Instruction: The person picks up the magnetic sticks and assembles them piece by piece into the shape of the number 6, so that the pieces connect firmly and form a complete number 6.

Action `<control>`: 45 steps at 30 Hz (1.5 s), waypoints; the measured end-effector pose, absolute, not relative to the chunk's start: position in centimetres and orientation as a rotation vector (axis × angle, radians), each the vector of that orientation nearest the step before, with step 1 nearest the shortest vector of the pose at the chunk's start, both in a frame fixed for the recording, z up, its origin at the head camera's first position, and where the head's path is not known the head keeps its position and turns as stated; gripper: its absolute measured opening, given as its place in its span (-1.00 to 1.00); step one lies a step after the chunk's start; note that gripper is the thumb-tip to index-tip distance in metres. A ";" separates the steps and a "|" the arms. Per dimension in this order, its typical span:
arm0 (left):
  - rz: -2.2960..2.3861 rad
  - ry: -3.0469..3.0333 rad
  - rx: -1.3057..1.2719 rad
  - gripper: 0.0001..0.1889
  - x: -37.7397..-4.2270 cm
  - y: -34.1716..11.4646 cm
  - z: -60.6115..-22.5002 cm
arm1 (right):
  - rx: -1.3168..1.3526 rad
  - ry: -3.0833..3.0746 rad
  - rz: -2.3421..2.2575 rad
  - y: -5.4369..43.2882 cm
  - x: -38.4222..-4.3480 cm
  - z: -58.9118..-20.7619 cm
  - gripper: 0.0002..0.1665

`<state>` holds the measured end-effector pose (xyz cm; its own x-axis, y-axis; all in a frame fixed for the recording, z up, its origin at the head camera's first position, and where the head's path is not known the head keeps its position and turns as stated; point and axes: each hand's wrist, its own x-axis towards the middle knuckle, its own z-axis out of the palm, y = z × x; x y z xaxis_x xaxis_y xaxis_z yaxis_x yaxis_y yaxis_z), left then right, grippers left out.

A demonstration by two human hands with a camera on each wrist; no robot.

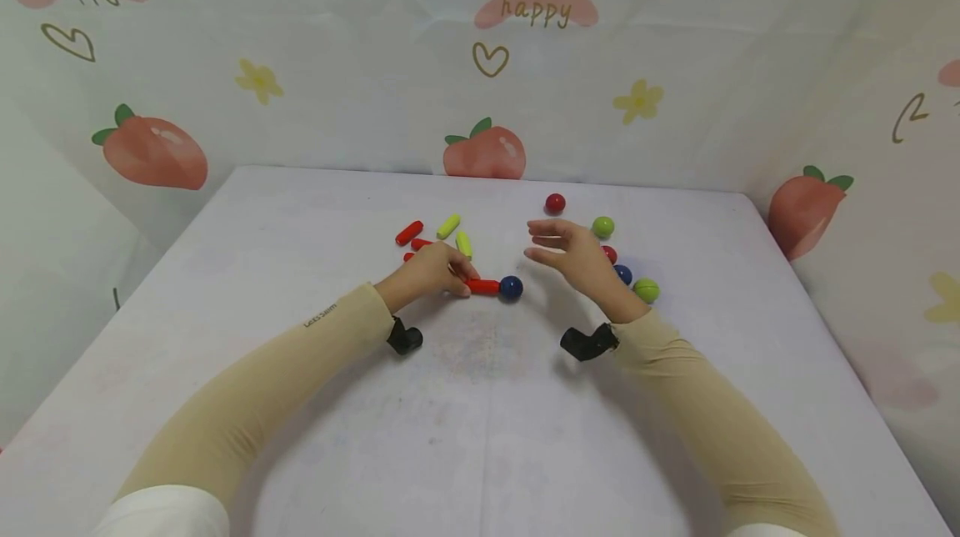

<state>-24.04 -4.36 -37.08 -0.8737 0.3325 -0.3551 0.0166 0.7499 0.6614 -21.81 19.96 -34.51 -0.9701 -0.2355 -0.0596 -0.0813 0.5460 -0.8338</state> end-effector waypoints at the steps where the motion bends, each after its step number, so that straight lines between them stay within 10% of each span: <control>1: 0.934 2.489 0.262 -0.77 -24.1 -4.4 -37.1 | -0.282 2.626 -1.419 20.1 -22.1 -34.1 -0.41; 45: 0.936 2.498 0.271 -0.77 -24.0 -4.3 -37.0 | 0.221 2.672 -1.560 21.3 -31.9 -37.5 -0.15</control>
